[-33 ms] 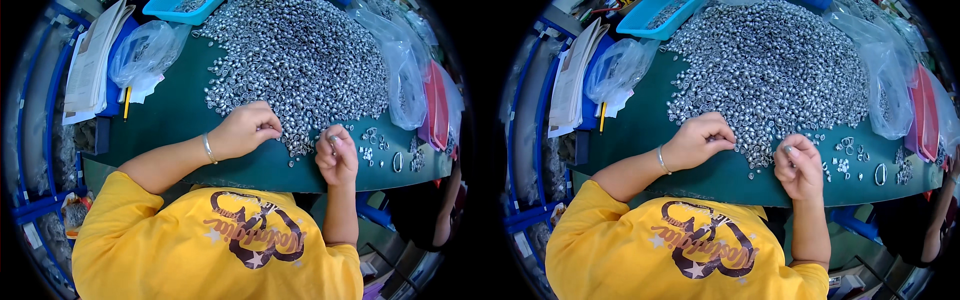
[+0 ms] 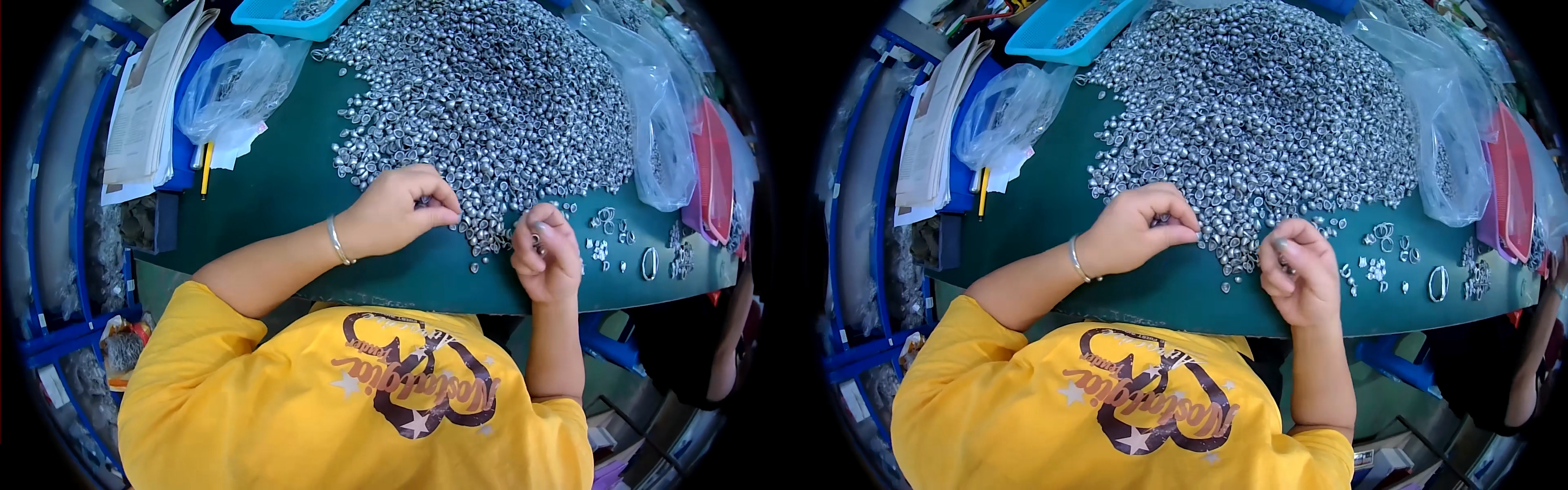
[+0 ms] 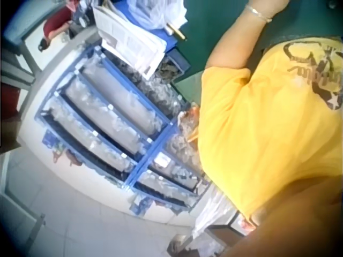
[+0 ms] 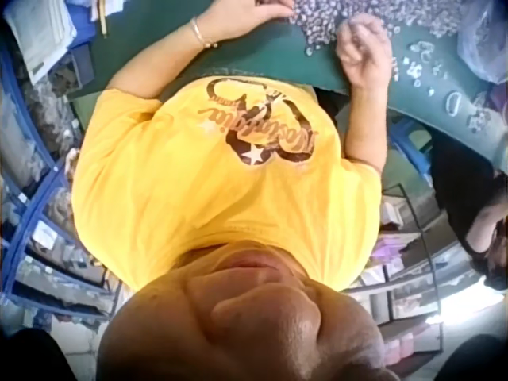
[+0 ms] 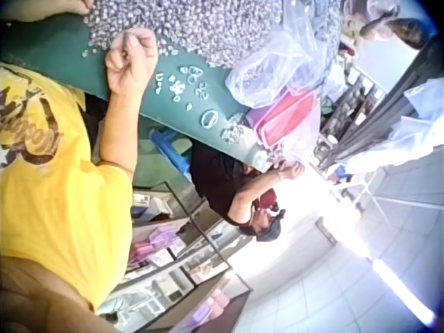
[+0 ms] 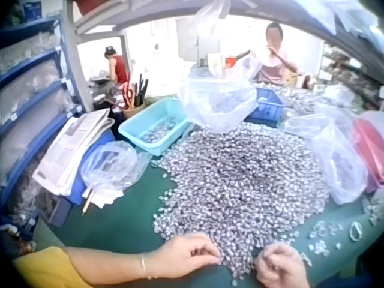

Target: The person picks up and sorts small metal loops and fasteners from a large pile on a table, placing specific pieces into a small blue tray or grouping them on the green surface.

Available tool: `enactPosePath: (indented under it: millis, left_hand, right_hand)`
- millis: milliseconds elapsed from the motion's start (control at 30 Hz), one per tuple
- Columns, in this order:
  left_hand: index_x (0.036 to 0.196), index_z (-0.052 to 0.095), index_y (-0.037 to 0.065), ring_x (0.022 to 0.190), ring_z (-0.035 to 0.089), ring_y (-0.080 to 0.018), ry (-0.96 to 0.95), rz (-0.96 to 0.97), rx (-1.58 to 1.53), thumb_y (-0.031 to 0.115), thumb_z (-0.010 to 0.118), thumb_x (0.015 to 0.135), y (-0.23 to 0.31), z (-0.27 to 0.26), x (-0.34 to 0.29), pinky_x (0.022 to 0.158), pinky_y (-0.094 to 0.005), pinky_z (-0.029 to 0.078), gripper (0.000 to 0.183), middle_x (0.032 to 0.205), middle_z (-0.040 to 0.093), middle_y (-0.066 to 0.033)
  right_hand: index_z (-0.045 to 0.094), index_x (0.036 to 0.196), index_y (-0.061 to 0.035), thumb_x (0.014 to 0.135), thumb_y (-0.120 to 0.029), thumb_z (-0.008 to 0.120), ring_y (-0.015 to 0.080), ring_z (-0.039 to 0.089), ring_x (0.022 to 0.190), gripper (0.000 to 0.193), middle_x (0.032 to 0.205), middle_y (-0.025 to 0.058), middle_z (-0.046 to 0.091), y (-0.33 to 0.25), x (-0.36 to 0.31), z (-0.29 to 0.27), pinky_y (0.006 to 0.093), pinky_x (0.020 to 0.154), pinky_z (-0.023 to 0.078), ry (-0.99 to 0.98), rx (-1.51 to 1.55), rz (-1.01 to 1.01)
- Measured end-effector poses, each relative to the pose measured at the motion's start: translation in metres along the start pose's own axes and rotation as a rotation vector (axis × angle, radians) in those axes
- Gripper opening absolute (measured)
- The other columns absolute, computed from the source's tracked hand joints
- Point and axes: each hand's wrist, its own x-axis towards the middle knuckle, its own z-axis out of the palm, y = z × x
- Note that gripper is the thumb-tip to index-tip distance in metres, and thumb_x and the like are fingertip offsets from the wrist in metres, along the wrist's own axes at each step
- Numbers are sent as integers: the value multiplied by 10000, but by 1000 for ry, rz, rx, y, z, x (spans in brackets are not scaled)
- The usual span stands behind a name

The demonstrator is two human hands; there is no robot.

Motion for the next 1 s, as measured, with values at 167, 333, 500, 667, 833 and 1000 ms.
enactPosePath:
  millis: [167,333,500,667,833,1000]
  left_hand:
    - [929,553,6,514,418,-22,-94,-598,-1127,43,590,822,2,-11,3,428,-146,287,119,842,613,-107]
    - [933,560,8,642,531,-55,-54,-574,-632,-4,600,798,14,-8,3,515,-151,393,141,884,615,-92]
    - [924,573,6,863,597,-131,-33,-278,-443,-33,622,768,9,-6,-2,766,-229,477,168,888,618,-71]
    - [907,561,9,715,574,-104,59,-309,-609,-61,564,766,10,-2,-2,619,-196,470,157,894,600,-87]
    - [856,519,21,501,356,-56,130,-437,-1239,31,438,762,-3,-24,2,394,-160,267,125,772,504,-65]
    - [869,547,18,477,354,-29,284,-418,-870,35,527,819,2,-26,4,398,-158,250,56,676,481,2]
  right_hand:
    - [535,900,11,849,-22,492,35,345,406,74,801,191,612,9,4,6,147,363,263,63,-161,10]
    - [561,927,9,833,5,529,27,371,425,100,828,177,626,13,8,15,140,377,281,93,-102,103]
    - [563,950,16,806,36,571,16,382,463,145,845,143,635,23,9,21,143,398,283,133,-355,36]
    - [549,964,23,848,13,481,38,365,448,134,843,158,614,12,8,11,148,382,275,122,-81,6]
    - [555,926,21,829,-25,493,44,349,442,124,687,90,551,-6,8,0,167,358,243,73,11,-36]
    - [650,818,-18,773,-46,618,131,540,555,62,660,43,598,5,26,15,242,520,419,219,-1420,-235]
